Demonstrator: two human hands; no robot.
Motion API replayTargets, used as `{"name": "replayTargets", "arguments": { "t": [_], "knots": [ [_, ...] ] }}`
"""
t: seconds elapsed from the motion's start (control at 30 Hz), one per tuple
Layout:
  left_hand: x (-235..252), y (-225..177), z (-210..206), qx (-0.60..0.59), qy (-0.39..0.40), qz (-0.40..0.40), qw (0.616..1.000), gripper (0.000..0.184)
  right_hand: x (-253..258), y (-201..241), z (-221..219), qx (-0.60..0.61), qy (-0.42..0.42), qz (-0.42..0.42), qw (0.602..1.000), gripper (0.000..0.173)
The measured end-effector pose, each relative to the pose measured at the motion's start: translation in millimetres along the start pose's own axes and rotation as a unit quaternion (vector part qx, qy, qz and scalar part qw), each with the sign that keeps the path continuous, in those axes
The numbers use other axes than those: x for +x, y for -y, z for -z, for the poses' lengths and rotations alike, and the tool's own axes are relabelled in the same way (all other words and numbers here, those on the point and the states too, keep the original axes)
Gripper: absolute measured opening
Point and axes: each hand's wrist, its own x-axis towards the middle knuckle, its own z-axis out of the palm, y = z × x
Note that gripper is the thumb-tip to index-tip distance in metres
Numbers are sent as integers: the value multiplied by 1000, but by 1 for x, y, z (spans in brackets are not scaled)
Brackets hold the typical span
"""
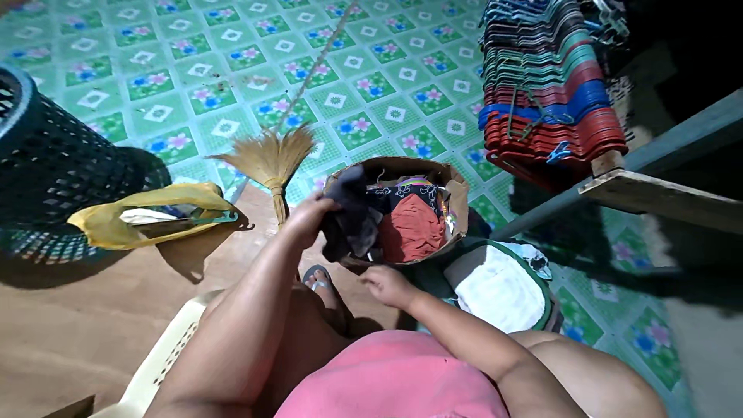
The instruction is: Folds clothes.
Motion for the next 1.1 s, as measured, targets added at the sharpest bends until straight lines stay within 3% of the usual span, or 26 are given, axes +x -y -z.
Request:
{"name": "replayTargets", "arguments": {
  "t": [0.07, 0.17, 0.23, 0.27, 0.33, 0.4, 0.43, 0.5, 0.57, 0.63, 0.7, 0.83, 0.93, 1.1],
  "knots": [
    [-17, -23, 18, -93, -34, -52, 994, 36, -2, -10, 21, -23, -214, -69, 974, 28],
    [-31, -38, 53, -212, -92, -135, 964, 26, -11, -42, 62, 54, -462, -222, 857, 59],
    [-33, -40, 73, -272, -128, -191, 935, 20, -20, -64, 81, 122, -563, -287, 765, 75],
    [-32, -39, 81, -289, -143, -210, 923, 19, -25, -70, 88, 112, -589, -292, 745, 73],
    [-25, -37, 92, -312, -181, -228, 904, 18, -25, -79, 100, 38, -562, -230, 794, 54],
    [-15, -35, 96, -327, -217, -235, 889, 21, -8, -88, 118, -16, -430, -213, 877, 35],
    [-10, -34, 96, -338, -234, -228, 883, 21, 7, -90, 129, -24, -342, -263, 902, 38],
    [-1, -34, 97, -374, -251, -187, 873, 17, 40, -104, 142, -1, -208, -395, 895, 67],
    [6, -33, 98, -417, -247, -131, 865, 11, 64, -135, 140, 69, -200, -481, 851, 93],
    [11, -31, 99, -457, -228, -100, 854, 13, 78, -157, 131, 174, -238, -506, 811, 102],
    [12, -32, 98, -463, -219, -90, 854, 13, 90, -152, 121, 210, -251, -488, 809, 93],
    [14, -30, 95, -429, -210, -72, 875, 16, 116, -46, 105, 70, -161, -397, 901, 53],
    [22, -16, 101, -422, -198, -77, 881, 15, 140, 3, 71, -1, -133, -331, 934, 35],
    [31, -10, 106, -422, -179, -82, 885, 15, 143, 16, 17, -93, -50, -188, 976, 40]
  ]
}}
